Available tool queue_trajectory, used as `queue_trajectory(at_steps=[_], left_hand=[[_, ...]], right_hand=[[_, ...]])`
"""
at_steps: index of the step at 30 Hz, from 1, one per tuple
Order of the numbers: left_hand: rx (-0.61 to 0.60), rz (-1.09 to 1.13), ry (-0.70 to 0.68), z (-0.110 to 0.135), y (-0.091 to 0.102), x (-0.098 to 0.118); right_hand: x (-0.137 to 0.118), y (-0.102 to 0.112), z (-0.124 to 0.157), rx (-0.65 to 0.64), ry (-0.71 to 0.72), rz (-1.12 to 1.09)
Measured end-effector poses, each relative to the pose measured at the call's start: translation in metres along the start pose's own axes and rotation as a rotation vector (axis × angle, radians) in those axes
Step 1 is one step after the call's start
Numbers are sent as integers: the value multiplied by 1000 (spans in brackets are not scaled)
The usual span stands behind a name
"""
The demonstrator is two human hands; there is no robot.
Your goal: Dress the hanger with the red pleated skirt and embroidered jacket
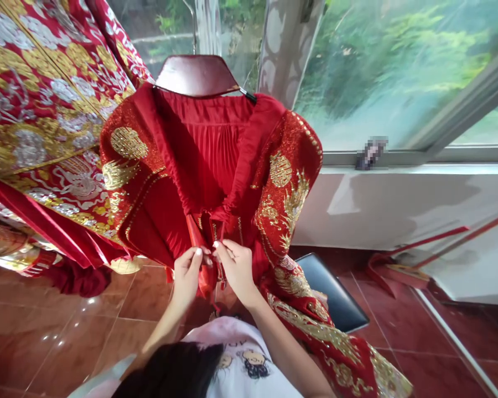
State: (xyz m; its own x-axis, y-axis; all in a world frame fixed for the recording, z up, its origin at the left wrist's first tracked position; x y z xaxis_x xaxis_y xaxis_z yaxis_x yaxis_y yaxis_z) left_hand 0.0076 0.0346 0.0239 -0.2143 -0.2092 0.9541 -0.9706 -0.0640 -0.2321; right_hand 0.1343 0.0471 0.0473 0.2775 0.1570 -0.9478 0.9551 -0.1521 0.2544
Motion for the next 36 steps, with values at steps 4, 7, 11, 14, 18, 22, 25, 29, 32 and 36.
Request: queue_trajectory(at_steps=[4, 7, 11, 14, 18, 22, 25, 29, 32, 36], left_hand=[[-65, 48, 78, 10, -6, -14], [-71, 147, 152, 9, 1, -23], [51, 274, 215, -2, 31, -20], [102, 150, 29, -13, 46, 9], [-40, -202, -278, -26, 29, 54], [-30, -326, -400, -41, 6, 62], [125, -313, -411, -48, 3, 54], [63, -231, -310, -56, 0, 43], [-150, 90, -40, -62, -4, 32], [-163, 399, 146, -66, 4, 20]], right_hand=[[-11, -13, -7, -118, -41, -130], [-18, -19, -4, -165, -108, -233], [-17, -19, 1, -134, -143, -273], [-12, -21, 2, -95, -140, -257], [-13, -26, 3, -72, -93, -163], [-16, -26, 3, -40, -26, -108], [-13, -24, 3, -27, 3, -69], [-9, -21, 2, -49, -16, -71], [-8, -17, 1, -54, -56, -91], [-8, -14, 2, -61, -54, -117]])
Point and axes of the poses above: each hand's wrist, its own z-axis away from the middle knuckle, its own y-axis out of the back of the hand, x = y × z, the point moved 4 cm from there along -z, towards the middle knuckle, and after that the axes turned 13 degrees about z, right-handed, at the moved point
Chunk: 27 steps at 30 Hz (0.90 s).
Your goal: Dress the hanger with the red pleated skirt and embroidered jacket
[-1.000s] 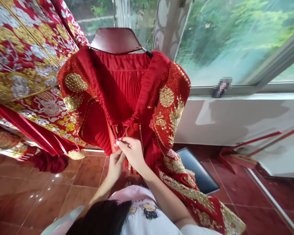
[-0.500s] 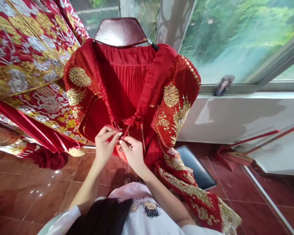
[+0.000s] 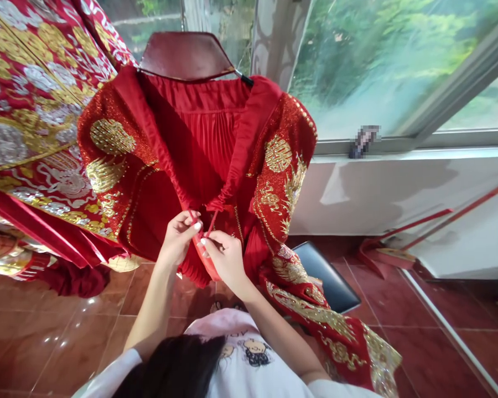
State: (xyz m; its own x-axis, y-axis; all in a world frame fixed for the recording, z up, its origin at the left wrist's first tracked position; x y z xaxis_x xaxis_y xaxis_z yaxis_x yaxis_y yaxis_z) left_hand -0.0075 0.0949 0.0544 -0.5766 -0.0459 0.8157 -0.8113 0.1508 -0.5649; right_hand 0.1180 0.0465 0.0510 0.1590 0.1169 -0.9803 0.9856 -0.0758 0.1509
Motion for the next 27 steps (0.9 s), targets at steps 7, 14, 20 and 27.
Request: queue_trajectory(at_steps=[7, 14, 20, 27], left_hand=[[108, 388, 300, 8, 23, -31], [253, 588, 244, 26, 50, -64], [405, 465, 69, 47, 78, -75], [379, -93, 281, 52, 105, -54]], right_hand=[[1, -6, -2, -24, 73, 46], [2, -2, -6, 4, 101, 177], [1, -3, -7, -18, 83, 148], [-7, 0, -5, -30, 100, 178]])
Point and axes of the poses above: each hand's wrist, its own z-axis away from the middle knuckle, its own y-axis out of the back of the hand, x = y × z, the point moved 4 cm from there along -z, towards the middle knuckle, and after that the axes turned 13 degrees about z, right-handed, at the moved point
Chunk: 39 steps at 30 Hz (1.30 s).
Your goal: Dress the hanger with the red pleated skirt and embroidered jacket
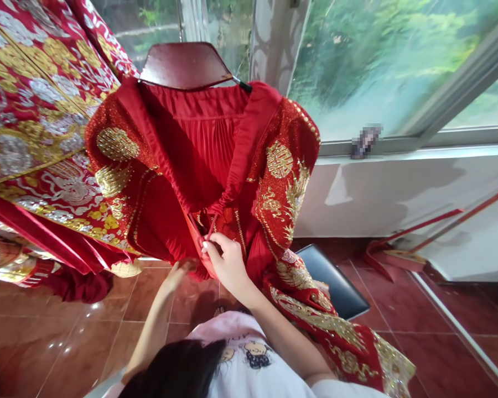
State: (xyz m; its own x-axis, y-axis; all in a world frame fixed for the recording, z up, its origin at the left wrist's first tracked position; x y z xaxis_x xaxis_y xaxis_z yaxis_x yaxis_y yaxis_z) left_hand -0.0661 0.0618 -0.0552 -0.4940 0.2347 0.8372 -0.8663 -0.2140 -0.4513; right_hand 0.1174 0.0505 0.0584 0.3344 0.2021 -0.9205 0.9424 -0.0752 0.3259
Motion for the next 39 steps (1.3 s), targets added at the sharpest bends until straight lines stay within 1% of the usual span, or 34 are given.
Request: queue_trajectory(at_steps=[1, 2, 3, 5, 6, 8, 9, 11, 12, 14, 17, 18, 19, 20, 21, 22, 23, 24, 25, 26, 28, 30, 31, 32, 33, 34, 35, 36, 37, 38, 39], left_hand=[[3, -89, -50, 4, -4, 9], [-5, -199, -141, 9, -12, 20], [-32, -311, -257, 14, -24, 31], [-162, -474, -475, 26, -55, 50], [-244, -502, -526, 30, -70, 56], [-374, -492, -503, 33, -93, 64], [-408, -511, -482, 33, -100, 69], [-435, -598, -502, 34, -108, 88], [-449, -651, -549, 37, -110, 103], [-486, -744, -695, 48, -115, 140], [-533, -802, -965, 74, -125, 206], [-517, -799, -1044, 81, -126, 228], [-470, -778, -1123, 85, -125, 248], [-381, -739, -1206, 86, -119, 268], [-260, -683, -1289, 84, -110, 285], [-128, -615, -1360, 78, -99, 299], [13, -552, -1417, 69, -86, 309], [96, -525, -1433, 57, -75, 314], [135, -545, -1416, 45, -67, 316], [158, -602, -1399, 34, -63, 314], [204, -737, -1385, 22, -64, 305], [313, -909, -1444, 25, -78, 290], [388, -989, -1496, 31, -88, 281], [442, -1068, -1559, 38, -100, 270], [460, -1136, -1638, 43, -113, 259], [432, -1194, -1715, 47, -127, 246], [360, -1246, -1772, 47, -140, 233], [257, -1304, -1798, 43, -152, 220], [143, -1383, -1778, 37, -163, 208], [56, -1464, -1727, 28, -172, 197], [2, -1542, -1656, 19, -179, 187]], right_hand=[[-2, 0, 0, 5, 17, 31], [-3, 0, 0, 7, 31, 56], [-4, -1, 0, 5, 41, 78], [-6, -3, -1, -3, 62, 128], [-7, -3, -1, -7, 76, 155], [-10, 1, -3, -16, 117, 221], [-13, 6, -5, -25, 143, 259], [-24, 23, -10, -29, 212, 350], [-33, 34, -13, -16, 256, 413], [-59, 62, -17, 39, 383, 547], [-108, 105, -16, 80, 693, 657], [-121, 120, -15, 92, 772, 682], [-129, 137, -16, 136, 808, 701], [-132, 155, -19, 209, 786, 716], [-129, 174, -23, 295, 714, 721], [-121, 194, -30, 395, 615, 709], [-109, 211, -37, 465, 507, 686], [-94, 223, -45, 492, 425, 673], [-81, 232, -53, 525, 376, 682], [-69, 235, -60, 520, 345, 716], [-57, 227, -71, 501, 349, 840], [-60, 207, -74, 507, 398, 1030], [-66, 194, -72, 556, 424, 1140], [-74, 181, -69, 640, 450, 1246], [-83, 167, -65, 734, 485, 1334], [-91, 152, -62, 812, 532, 1396], [-98, 137, -61, 845, 591, 1432], [-103, 122, -62, 829, 658, 1446], [-106, 108, -66, 770, 718, 1448], [-106, 96, -72, 690, 753, 1450], [-106, 86, -80, 620, 758, 1457]])
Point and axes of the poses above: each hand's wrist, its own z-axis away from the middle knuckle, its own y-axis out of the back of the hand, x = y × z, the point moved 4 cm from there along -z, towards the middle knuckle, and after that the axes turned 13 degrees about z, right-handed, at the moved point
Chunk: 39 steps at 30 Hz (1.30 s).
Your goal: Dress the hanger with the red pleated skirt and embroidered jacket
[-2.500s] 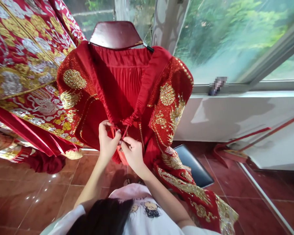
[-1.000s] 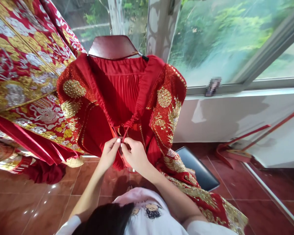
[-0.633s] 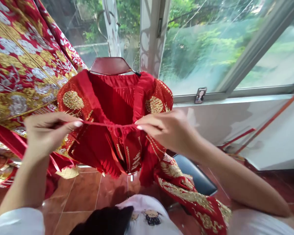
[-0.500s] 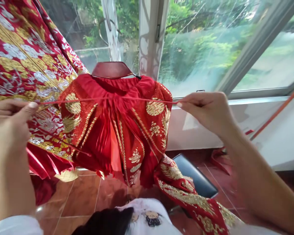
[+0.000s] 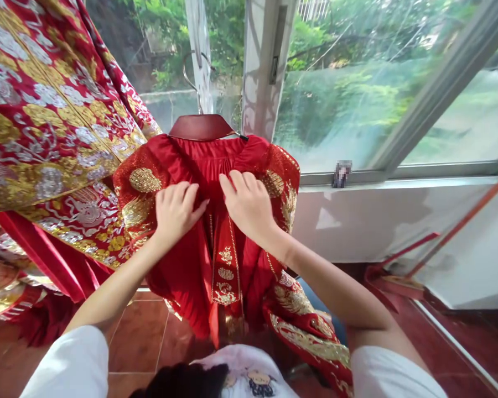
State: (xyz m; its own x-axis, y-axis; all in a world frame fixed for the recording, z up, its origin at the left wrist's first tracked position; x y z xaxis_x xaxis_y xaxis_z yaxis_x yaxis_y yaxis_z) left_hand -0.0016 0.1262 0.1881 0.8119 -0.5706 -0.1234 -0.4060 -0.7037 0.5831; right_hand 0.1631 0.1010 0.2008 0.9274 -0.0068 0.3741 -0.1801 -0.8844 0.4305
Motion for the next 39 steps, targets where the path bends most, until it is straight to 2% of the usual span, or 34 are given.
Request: queue_trajectory(at_steps=[2, 5, 9, 11, 13, 15, 17, 20, 22, 24, 25, 29, 31, 32, 34, 36, 37, 39], left_hand=[[-144, -26, 18, -2, -23, 6], [-226, -60, 49, -3, -41, 14], [-341, 71, 183, -4, -48, 17], [-332, 310, 265, -6, -43, 12], [-252, 634, 319, -11, -33, 6], [-183, 911, 364, -18, -21, 1], [-152, 1075, 401, -27, -8, 1], [-138, 1208, 409, -41, 7, 7], [-142, 1249, 386, -49, 16, 6], [-140, 1245, 353, -53, 24, -5], [-103, 1225, 343, -54, 29, -16], [158, 1078, 367, -58, 55, -69], [186, 1082, 328, -62, 66, -83], [138, 1100, 285, -64, 70, -85], [-80, 1093, 203, -64, 73, -82], [-269, 929, 162, -60, 73, -76], [-283, 802, 151, -59, 74, -74], [-122, 547, 133, -58, 77, -69]], right_hand=[[-11, -17, -8, -97, 30, -1], [-14, -37, -15, -221, 14, 13], [-6, -34, -14, -317, -36, -100], [2, -25, -14, -312, -82, -271], [11, -19, -16, -331, -178, -527], [16, -18, -19, -416, -317, -791], [13, -19, -23, -490, -457, -958], [4, -16, -30, -457, -588, -1007], [5, -12, -33, -409, -574, -981], [19, -8, -34, -338, -496, -882], [31, -7, -33, -295, -466, -813], [93, -7, -39, -174, -517, -586], [110, -6, -49, -173, -521, -548], [112, -6, -53, -195, -503, -534], [109, -8, -60, -304, -439, -541], [96, -13, -59, -466, -331, -621], [87, -15, -56, -547, -250, -698], [68, -16, -51, -671, -73, -933]])
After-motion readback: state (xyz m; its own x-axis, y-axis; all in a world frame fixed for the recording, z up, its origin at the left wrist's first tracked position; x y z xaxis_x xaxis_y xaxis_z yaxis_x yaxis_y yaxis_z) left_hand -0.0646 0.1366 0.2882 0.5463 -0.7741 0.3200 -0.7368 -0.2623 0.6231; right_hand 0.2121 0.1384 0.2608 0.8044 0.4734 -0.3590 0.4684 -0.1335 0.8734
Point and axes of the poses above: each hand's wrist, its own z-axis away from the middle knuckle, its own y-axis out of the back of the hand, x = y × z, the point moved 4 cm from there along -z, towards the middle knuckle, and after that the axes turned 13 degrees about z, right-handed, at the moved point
